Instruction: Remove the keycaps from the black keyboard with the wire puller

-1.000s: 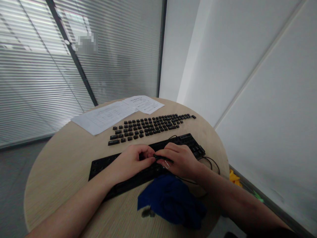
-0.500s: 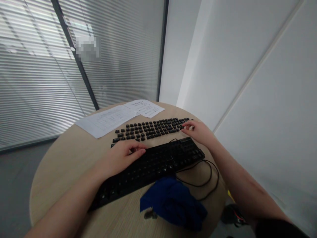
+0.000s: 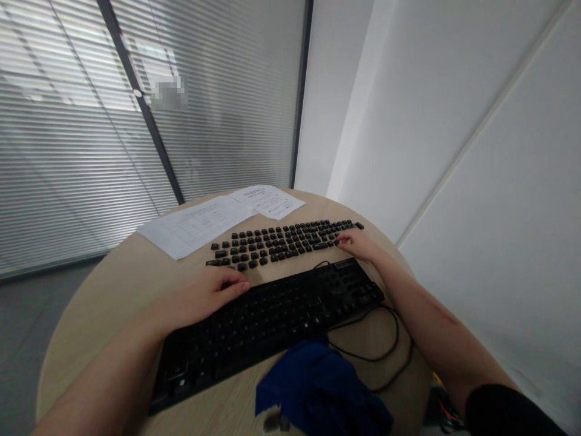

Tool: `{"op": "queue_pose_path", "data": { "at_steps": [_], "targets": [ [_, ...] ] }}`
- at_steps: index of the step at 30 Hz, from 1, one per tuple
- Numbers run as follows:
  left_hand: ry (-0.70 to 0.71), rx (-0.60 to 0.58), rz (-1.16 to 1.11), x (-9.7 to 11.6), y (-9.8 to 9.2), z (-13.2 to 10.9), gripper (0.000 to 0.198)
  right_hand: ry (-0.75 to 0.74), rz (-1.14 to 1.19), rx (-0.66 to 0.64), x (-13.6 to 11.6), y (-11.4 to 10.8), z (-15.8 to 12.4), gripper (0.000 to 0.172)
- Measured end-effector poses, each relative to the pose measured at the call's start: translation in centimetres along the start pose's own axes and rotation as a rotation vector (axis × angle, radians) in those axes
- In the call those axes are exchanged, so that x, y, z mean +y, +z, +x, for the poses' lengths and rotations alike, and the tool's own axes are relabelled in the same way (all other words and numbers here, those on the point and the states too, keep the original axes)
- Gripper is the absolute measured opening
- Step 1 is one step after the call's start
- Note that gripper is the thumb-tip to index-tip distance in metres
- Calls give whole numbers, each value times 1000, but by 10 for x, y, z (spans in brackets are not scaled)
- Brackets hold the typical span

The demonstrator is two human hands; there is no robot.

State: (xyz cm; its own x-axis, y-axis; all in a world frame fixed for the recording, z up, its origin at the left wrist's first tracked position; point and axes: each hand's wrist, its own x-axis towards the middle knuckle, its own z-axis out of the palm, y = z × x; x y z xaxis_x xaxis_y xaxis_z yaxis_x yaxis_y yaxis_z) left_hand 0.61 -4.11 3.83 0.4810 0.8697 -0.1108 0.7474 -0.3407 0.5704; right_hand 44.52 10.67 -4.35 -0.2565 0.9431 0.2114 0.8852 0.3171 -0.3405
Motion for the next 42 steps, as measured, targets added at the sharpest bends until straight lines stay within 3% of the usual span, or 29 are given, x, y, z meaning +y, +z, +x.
{"op": "queue_pose_path", "data": {
  "at_steps": [12, 18, 26, 30, 34, 37, 39, 42],
  "targets": [
    [-2, 34, 12, 0, 2, 0, 55, -45, -33, 73, -5, -2, -9, 26],
    [18, 69, 15, 0, 3, -2, 58, -46, -21, 112, -9, 0, -10, 17],
    [33, 81, 3, -5, 3, 4, 57, -41, 124, 323, -9, -5, -16, 17],
    [59, 84, 40, -7, 3, 9, 53, -17, 276, 525, -11, -19, -23, 31],
    [56, 59, 53, -11, 6, 13, 47, 33, 468, 667, -18, -41, -30, 59],
    [50, 54, 55, -17, 7, 16, 44, 57, 793, 621, -34, -58, -49, 69],
    [55, 54, 52, -21, 7, 17, 42, 101, 1031, 474, -49, -64, -71, 66],
    [66, 47, 30, -24, 6, 19, 39, 216, 1120, 310, -71, -62, -110, 57]
  ]
}}
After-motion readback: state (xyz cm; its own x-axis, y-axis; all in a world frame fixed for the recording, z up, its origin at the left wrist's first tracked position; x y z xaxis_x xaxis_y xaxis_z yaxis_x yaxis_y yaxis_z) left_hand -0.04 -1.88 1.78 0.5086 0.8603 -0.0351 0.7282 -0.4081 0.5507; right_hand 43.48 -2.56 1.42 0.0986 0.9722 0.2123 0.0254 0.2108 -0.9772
